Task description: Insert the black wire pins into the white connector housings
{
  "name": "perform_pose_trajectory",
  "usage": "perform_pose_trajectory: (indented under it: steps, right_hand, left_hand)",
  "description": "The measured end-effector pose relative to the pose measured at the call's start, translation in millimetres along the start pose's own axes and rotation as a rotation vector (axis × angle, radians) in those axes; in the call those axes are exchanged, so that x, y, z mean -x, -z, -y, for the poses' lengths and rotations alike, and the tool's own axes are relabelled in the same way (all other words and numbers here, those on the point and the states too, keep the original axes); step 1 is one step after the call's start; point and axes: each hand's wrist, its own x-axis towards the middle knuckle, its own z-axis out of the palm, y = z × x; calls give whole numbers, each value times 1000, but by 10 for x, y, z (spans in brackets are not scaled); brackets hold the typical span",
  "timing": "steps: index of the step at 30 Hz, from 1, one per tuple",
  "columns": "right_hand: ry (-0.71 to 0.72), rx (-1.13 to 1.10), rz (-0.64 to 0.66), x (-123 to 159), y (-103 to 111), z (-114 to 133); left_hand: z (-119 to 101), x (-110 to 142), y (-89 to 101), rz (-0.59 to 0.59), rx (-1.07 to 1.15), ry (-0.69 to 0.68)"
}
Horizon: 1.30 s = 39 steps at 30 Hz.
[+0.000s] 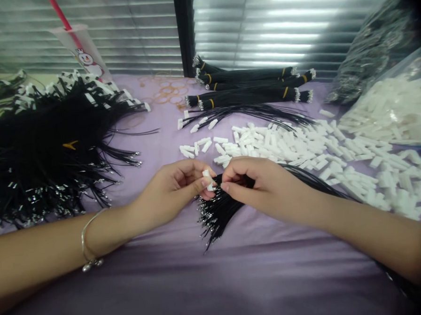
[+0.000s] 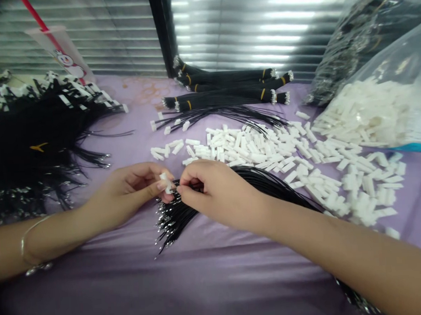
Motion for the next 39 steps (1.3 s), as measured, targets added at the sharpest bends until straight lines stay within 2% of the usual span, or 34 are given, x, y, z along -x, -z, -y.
perform_pose_trajectory:
  steps: [12,18,26,35,39]
  right_hand:
    - [31,19,69,-4,18,1]
    - [41,85,26,-7,0,10]
    - [124,111,62,-3,20,-18]
    - [103,101,40,16,-7,13]
    - [99,147,-26,37,-35,28]
  left_hand:
    - [-13,-1,-1,3,4,14]
    - [-12,10,2,-14,-8,18]
    - [-22,13,-4,-1,-3,16]
    - [-20,24,-9,-10,-2,20]
    - [-23,27,-15,-21,12,24]
